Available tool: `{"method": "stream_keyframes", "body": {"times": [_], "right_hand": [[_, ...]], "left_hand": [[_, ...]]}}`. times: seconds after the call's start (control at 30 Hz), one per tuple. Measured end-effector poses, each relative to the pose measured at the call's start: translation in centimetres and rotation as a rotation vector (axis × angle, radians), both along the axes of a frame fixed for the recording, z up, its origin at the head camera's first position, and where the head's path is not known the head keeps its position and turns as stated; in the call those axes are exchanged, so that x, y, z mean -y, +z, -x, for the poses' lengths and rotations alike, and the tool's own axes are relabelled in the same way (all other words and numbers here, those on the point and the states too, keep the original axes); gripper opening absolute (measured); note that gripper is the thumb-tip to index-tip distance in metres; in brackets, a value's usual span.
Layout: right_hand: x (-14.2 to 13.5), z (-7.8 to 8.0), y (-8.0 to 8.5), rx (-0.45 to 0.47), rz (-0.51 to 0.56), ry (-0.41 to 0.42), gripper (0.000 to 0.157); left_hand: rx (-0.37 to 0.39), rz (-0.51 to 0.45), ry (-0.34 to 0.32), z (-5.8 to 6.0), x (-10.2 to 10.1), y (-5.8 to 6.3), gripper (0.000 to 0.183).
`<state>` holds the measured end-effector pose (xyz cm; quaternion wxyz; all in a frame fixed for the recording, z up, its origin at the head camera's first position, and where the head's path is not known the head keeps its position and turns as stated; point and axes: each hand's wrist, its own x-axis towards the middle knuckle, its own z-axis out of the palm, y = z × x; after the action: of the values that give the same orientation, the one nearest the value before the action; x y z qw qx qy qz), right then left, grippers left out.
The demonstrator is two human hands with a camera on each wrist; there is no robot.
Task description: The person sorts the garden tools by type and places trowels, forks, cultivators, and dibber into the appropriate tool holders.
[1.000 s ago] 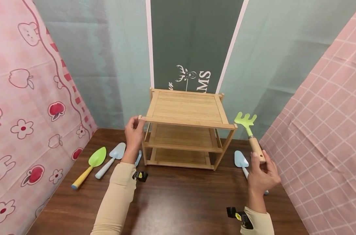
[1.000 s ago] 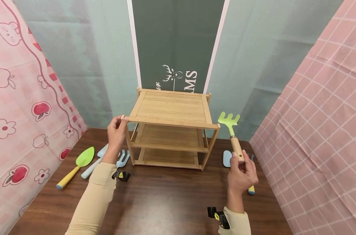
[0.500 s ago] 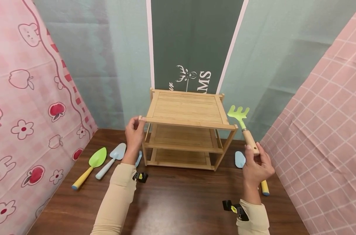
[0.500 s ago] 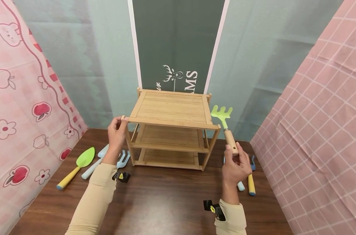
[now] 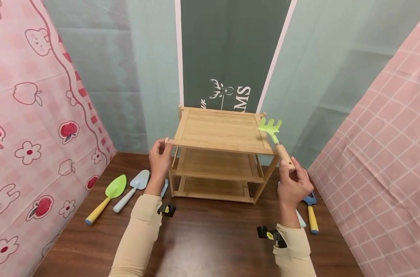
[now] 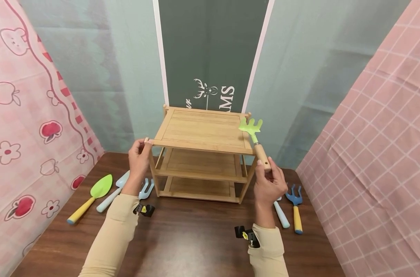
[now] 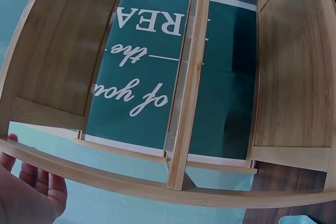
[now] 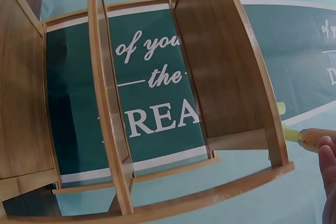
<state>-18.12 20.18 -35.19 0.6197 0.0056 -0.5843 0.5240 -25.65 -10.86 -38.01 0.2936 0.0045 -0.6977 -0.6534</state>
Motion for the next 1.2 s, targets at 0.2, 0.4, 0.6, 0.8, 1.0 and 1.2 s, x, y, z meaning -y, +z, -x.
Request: {"method": "stream_keyframes", "body": {"times": [0.2,0.4,0.6,0.8,1.0,1.2], "right_hand": [[0.7,0.8,0.5,0.04,-0.024,-0.017,0.023],[1.4,1.7,1.0,0.066,-0.025,-0.014,0.024],[1.9,2.6,1.6,0.101,-0.073,-0.017,0.024],[1.2,4.4,0.2,0.141,-0.101,-0.051,0.023],[0.7,5.8,-1.3,0.186,-0.096,-0.071,0.024],[0.7,6.1,-0.8,0.218,-0.153,-0.081,0.026]], "left_hand": [[0.004,0.001,0.003,0.3,0.2,-0.7,0.028],[0.002,0.012,0.01,0.4,0.2,-0.5,0.03],[-0.008,0.01,0.025,0.6,0.3,-0.5,0.027],[-0.004,-0.004,0.016,0.6,0.2,-0.5,0.025],[-0.005,-0.009,0.012,-1.2,-0.3,1.5,0.02],[-0.006,-0.006,0.002,-2.5,-0.6,2.8,0.021]]}}
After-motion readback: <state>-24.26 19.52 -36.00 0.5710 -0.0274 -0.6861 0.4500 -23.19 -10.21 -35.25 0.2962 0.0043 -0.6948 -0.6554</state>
